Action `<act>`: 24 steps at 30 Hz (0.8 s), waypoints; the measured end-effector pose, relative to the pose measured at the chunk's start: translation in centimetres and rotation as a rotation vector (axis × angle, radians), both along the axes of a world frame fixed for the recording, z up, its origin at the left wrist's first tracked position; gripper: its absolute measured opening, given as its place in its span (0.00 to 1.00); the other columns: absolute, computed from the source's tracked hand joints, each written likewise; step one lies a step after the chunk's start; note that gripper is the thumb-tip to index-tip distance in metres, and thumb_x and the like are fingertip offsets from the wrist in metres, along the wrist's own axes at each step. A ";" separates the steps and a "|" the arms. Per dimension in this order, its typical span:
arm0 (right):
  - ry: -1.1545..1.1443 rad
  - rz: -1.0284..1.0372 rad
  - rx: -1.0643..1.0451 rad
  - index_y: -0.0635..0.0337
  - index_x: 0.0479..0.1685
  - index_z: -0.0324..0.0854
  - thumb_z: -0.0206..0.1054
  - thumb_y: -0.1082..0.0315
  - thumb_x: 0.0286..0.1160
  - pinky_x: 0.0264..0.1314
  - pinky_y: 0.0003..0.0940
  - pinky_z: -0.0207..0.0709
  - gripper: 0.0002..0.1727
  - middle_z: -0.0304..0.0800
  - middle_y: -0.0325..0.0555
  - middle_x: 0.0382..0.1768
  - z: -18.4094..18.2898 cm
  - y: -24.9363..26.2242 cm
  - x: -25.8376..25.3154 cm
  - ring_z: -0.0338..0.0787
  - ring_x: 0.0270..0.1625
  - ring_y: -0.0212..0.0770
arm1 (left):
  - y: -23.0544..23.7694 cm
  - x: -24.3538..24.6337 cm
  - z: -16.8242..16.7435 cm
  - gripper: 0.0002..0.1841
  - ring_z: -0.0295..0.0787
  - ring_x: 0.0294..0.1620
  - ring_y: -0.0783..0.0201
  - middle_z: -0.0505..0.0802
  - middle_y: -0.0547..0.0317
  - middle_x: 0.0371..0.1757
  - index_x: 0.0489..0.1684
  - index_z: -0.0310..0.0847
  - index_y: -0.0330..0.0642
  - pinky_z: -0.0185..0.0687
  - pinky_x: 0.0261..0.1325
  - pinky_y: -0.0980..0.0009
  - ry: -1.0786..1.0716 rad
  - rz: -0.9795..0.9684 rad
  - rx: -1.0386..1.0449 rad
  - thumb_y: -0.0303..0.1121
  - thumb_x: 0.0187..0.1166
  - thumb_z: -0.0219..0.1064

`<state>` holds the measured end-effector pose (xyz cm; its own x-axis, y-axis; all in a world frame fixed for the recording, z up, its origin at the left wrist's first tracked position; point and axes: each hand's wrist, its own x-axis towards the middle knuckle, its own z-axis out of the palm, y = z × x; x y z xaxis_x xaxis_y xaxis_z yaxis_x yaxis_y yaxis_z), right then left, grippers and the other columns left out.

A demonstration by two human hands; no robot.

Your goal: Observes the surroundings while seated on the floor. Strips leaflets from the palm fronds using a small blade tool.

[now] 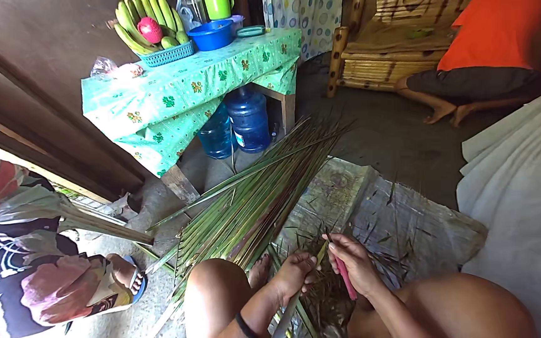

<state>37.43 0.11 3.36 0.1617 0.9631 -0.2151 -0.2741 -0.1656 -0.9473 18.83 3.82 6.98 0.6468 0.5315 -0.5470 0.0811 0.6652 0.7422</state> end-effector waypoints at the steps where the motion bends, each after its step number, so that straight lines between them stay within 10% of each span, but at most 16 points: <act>1: 0.007 0.000 -0.002 0.64 0.61 0.81 0.56 0.72 0.80 0.20 0.20 0.75 0.15 0.83 0.35 0.21 0.0 -0.1 -0.1 0.80 0.18 0.27 | 0.0 0.0 -0.1 0.14 0.63 0.10 0.80 0.71 0.72 0.15 0.44 0.73 0.42 0.62 0.14 0.86 -0.016 -0.002 -0.024 0.33 0.96 0.43; 24: -0.006 -0.338 -0.082 0.63 0.66 0.79 0.52 0.70 0.91 0.18 0.21 0.74 0.16 0.81 0.38 0.22 0.5 2.3 4.4 0.79 0.18 0.29 | -0.1 -0.4 -0.2 0.13 0.66 0.11 0.79 0.73 0.71 0.17 0.45 0.74 0.42 0.65 0.16 0.85 0.003 0.002 -0.039 0.34 0.96 0.46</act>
<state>41.79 2.45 3.91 0.4703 0.8342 -0.2879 -0.3211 -0.1421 -0.9363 18.43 3.69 6.81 0.6441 0.5106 -0.5696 0.0824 0.6939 0.7153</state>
